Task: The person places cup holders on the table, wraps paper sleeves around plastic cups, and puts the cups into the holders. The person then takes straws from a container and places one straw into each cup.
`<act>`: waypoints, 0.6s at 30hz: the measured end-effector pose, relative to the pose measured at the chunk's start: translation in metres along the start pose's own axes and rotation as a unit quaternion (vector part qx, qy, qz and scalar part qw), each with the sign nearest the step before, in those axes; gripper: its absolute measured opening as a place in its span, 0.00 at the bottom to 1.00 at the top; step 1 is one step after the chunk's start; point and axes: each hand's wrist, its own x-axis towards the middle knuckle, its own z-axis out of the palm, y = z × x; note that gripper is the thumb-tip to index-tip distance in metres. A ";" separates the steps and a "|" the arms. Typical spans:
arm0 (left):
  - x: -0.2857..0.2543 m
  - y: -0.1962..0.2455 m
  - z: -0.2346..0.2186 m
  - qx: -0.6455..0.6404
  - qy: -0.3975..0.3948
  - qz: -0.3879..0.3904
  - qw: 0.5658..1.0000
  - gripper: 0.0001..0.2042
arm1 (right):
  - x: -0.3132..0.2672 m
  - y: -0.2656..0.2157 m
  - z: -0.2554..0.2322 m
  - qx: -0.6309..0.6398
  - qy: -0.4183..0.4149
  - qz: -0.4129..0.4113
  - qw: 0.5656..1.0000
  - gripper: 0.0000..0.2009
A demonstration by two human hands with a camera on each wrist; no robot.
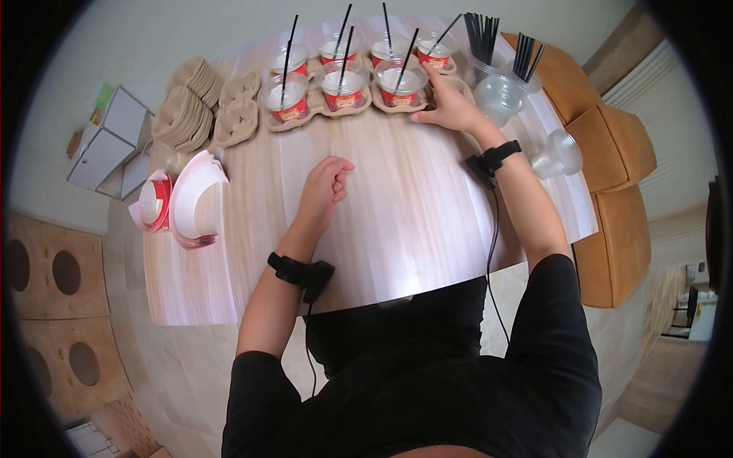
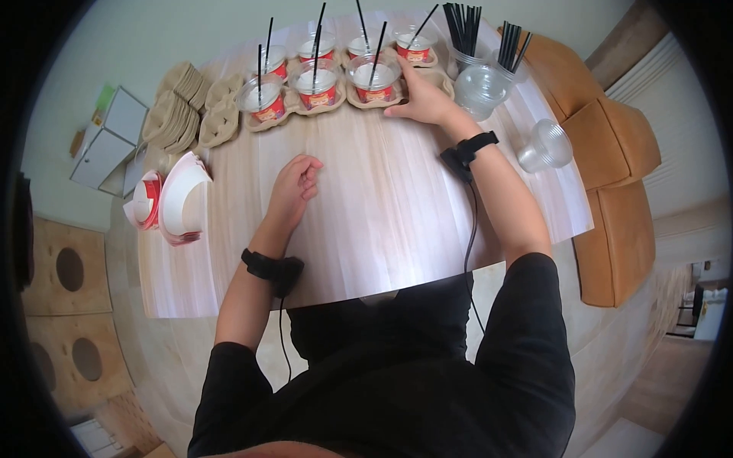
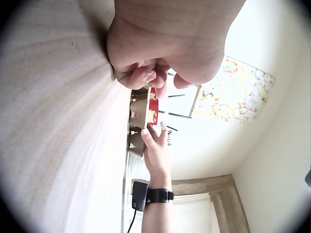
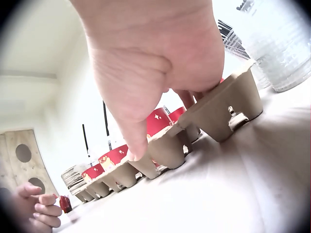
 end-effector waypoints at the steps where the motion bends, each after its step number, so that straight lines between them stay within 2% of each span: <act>1: -0.001 0.000 0.000 -0.008 0.000 0.002 1.000 0.07 | -0.001 -0.001 0.001 -0.001 0.006 0.004 1.000 0.53; 3: -0.001 -0.001 -0.001 -0.013 -0.007 0.004 1.000 0.07 | -0.007 0.000 0.004 0.001 0.059 -0.007 0.998 0.53; 5: -0.002 0.000 0.000 -0.017 -0.017 0.004 1.000 0.07 | -0.024 -0.007 -0.002 -0.022 0.079 0.022 0.996 0.51; 7: -0.002 0.000 0.000 -0.029 -0.010 0.008 0.999 0.07 | -0.046 -0.015 -0.006 -0.036 0.171 -0.062 0.983 0.46; 8: -0.001 0.000 -0.002 -0.027 -0.018 0.005 0.999 0.07 | -0.060 -0.020 -0.010 -0.016 0.202 -0.089 0.975 0.35; 9: 0.000 -0.001 -0.004 -0.040 -0.013 0.004 0.999 0.07 | -0.077 -0.027 -0.018 -0.019 0.207 -0.083 0.975 0.35; 11: 0.001 -0.003 -0.006 -0.052 -0.019 -0.002 0.998 0.07 | -0.113 -0.049 -0.046 -0.031 0.140 -0.052 0.988 0.25; 12: 0.002 -0.004 -0.008 -0.077 -0.023 -0.004 0.997 0.08 | -0.128 -0.049 -0.054 -0.068 0.170 -0.059 0.981 0.16; 16: 0.004 -0.001 -0.013 -0.160 -0.030 -0.023 0.986 0.09 | -0.181 -0.032 -0.094 -0.157 0.244 0.010 0.957 0.15; 18: 0.008 0.000 -0.022 -0.217 -0.032 -0.028 0.975 0.10 | -0.202 -0.012 -0.113 -0.321 0.280 0.074 0.902 0.13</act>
